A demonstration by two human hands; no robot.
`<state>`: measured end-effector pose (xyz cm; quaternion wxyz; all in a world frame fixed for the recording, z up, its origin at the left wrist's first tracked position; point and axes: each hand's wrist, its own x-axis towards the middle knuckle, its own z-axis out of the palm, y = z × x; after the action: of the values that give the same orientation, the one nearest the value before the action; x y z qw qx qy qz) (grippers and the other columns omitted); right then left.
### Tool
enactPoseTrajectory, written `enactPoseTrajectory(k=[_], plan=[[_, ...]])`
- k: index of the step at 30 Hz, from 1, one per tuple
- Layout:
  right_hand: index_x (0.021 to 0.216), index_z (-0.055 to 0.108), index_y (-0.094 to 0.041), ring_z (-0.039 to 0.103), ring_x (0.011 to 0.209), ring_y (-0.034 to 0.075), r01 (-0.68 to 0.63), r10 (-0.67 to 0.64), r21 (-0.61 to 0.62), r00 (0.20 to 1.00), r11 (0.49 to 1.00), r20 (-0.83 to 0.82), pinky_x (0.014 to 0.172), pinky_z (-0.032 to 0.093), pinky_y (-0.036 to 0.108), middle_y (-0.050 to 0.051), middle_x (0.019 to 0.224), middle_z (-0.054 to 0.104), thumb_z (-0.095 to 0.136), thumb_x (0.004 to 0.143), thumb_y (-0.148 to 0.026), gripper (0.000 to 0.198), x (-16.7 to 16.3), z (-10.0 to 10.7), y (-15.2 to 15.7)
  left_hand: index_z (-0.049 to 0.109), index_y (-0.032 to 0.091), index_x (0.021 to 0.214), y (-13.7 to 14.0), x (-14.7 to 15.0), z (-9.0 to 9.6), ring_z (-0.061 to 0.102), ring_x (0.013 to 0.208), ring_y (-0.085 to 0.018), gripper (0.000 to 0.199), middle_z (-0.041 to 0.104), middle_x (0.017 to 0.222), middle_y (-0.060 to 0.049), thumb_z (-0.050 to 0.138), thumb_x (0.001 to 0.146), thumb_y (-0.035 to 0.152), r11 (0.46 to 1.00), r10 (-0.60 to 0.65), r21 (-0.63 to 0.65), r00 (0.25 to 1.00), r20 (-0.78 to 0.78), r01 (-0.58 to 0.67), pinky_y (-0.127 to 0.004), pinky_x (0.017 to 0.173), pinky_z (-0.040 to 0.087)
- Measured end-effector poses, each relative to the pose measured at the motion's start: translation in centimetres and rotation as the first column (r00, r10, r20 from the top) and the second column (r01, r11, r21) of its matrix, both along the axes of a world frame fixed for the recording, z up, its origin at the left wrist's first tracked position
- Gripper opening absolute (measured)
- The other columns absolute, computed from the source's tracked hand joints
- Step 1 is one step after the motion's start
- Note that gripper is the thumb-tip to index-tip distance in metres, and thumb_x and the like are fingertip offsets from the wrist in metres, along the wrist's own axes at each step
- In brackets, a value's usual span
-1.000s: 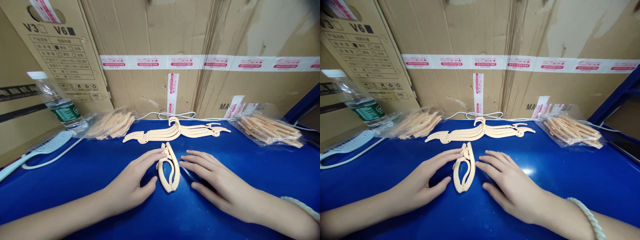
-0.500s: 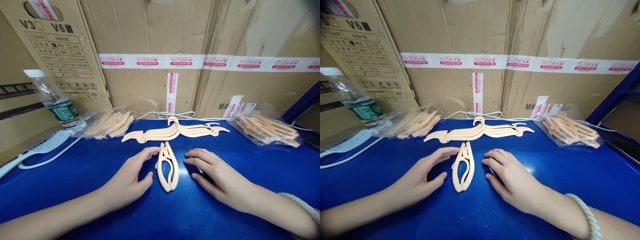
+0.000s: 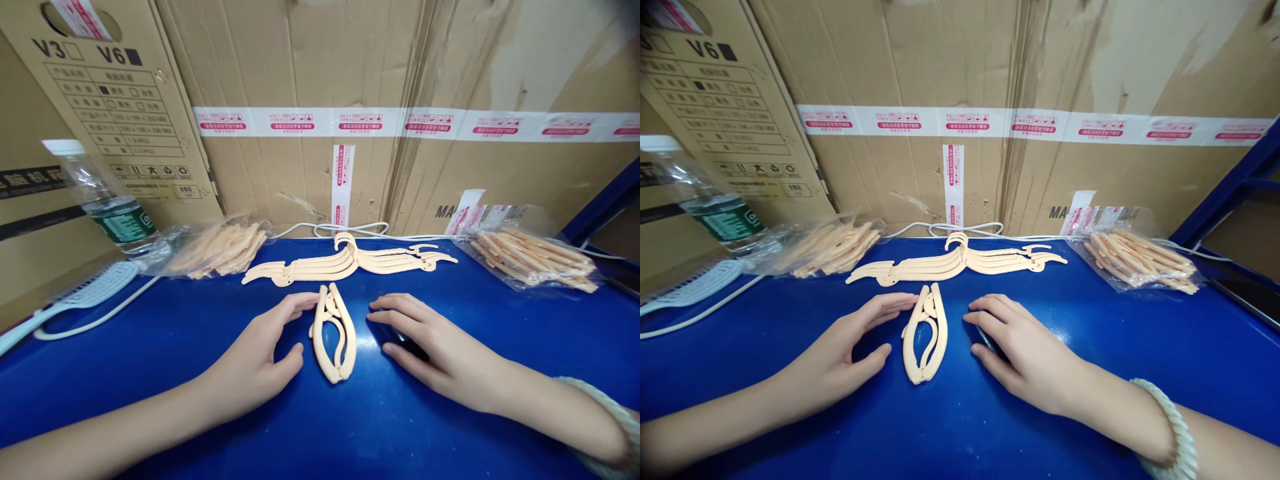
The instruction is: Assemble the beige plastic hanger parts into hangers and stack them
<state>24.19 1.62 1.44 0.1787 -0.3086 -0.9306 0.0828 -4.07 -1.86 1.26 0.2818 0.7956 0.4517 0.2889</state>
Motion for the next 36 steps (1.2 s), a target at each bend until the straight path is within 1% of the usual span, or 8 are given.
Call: enactPoseTrajectory(k=[4, 8, 10, 16, 22, 28, 31, 36], plan=[[0.127, 0.053, -0.018, 0.052, 0.12, 0.026, 0.051, -0.046, 0.099, 0.998, 0.994, -0.05, 0.102, 0.048, 0.045, 0.014, 0.127, 0.057, 0.047, 0.096, -0.026, 0.032, 1.2, 0.1, 2.1, 0.04, 0.029, 0.138, 0.0, -0.2, 0.0, 0.045, 0.135, -0.023, 0.057, 0.046, 0.149, -0.005, 0.047, 0.086, 0.008, 1.0, -0.009, 0.003, 1.0, 0.006, 0.009, -0.046, 0.116, 0.035], [0.13, 0.052, -0.016, 0.052, 0.122, 0.029, 0.138, -0.124, 0.269, 0.99, 0.953, -0.067, 0.104, 0.044, 0.051, 0.017, 0.129, 0.057, 0.047, 0.096, -0.026, 0.036, 3.1, -0.2, 5.1, 0.041, 0.029, 0.138, 0.0, -0.1, 0.1, 0.046, 0.135, -0.023, 0.056, 0.047, 0.148, -0.004, 0.046, 0.086, 0.008, 1.0, -0.013, -0.001, 1.0, 0.01, 0.013, -0.046, 0.116, 0.035], [0.133, 0.05, -0.013, 0.05, 0.125, 0.031, 0.154, -0.149, 0.302, 0.988, 0.941, -0.039, 0.106, 0.042, 0.052, 0.019, 0.133, 0.055, 0.046, 0.096, -0.027, 0.039, 3.8, -0.5, 6.1, 0.042, 0.029, 0.138, 0.0, 0.0, 0.2, 0.046, 0.134, -0.023, 0.055, 0.047, 0.147, -0.005, 0.045, 0.087, 0.008, 1.0, -0.011, -0.004, 1.0, 0.01, 0.011, -0.046, 0.116, 0.035], [0.13, 0.054, -0.014, 0.053, 0.122, 0.03, 0.112, -0.13, 0.248, 0.99, 0.962, 0.055, 0.103, 0.045, 0.053, 0.019, 0.129, 0.057, 0.044, 0.098, -0.028, 0.036, 4.1, -1.1, 6.6, 0.045, 0.028, 0.137, 0.0, 0.1, 0.3, 0.047, 0.134, -0.026, 0.054, 0.05, 0.145, -0.006, 0.047, 0.087, 0.01, 1.0, 0.006, -0.011, 1.0, 0.028, -0.005, -0.049, 0.115, 0.036], [0.132, 0.053, -0.017, 0.055, 0.117, 0.031, 0.114, -0.122, 0.226, 0.992, 0.967, 0.019, 0.098, 0.048, 0.054, 0.018, 0.125, 0.057, 0.044, 0.097, -0.027, 0.038, 3.6, -1.0, 6.3, 0.043, 0.03, 0.138, -0.1, 0.1, 0.3, 0.046, 0.134, -0.025, 0.053, 0.049, 0.145, -0.005, 0.047, 0.088, 0.012, 1.0, 0.009, -0.02, 1.0, 0.014, -0.009, -0.05, 0.116, 0.035], [0.143, 0.041, -0.016, 0.037, 0.137, 0.035, 0.159, -0.181, 0.256, 0.981, 0.954, 0.066, 0.107, 0.038, 0.059, 0.02, 0.146, 0.042, 0.041, 0.1, -0.035, 0.047, 3.7, -1.4, 6.4, 0.043, 0.03, 0.138, -0.1, 0.1, 0.3, 0.046, 0.134, -0.024, 0.051, 0.048, 0.146, -0.005, 0.047, 0.089, 0.013, 1.0, 0.004, -0.021, 1.0, 0.009, -0.004, -0.049, 0.115, 0.035], [0.138, 0.045, -0.015, 0.046, 0.13, 0.032, 0.141, -0.161, 0.217, 0.984, 0.966, 0.077, 0.106, 0.04, 0.056, 0.019, 0.136, 0.052, 0.04, 0.1, -0.034, 0.043, 3.7, -1.5, 6.6, 0.043, 0.029, 0.138, -0.1, 0.1, 0.3, 0.046, 0.134, -0.024, 0.051, 0.048, 0.147, -0.005, 0.048, 0.089, 0.013, 1.0, 0.002, -0.02, 1.0, 0.007, -0.002, -0.048, 0.115, 0.035], [0.119, 0.058, -0.015, 0.057, 0.109, 0.029, 0.144, -0.141, 0.187, 0.99, 0.972, -0.03, 0.093, 0.049, 0.051, 0.016, 0.114, 0.061, 0.045, 0.098, -0.027, 0.028, 3.6, -1.4, 6.8, 0.043, 0.03, 0.138, -0.2, 0.1, 0.4, 0.046, 0.134, -0.025, 0.052, 0.049, 0.146, -0.005, 0.048, 0.089, 0.014, 1.0, 0.011, -0.014, 1.0, 0.013, -0.011, -0.048, 0.115, 0.036]])
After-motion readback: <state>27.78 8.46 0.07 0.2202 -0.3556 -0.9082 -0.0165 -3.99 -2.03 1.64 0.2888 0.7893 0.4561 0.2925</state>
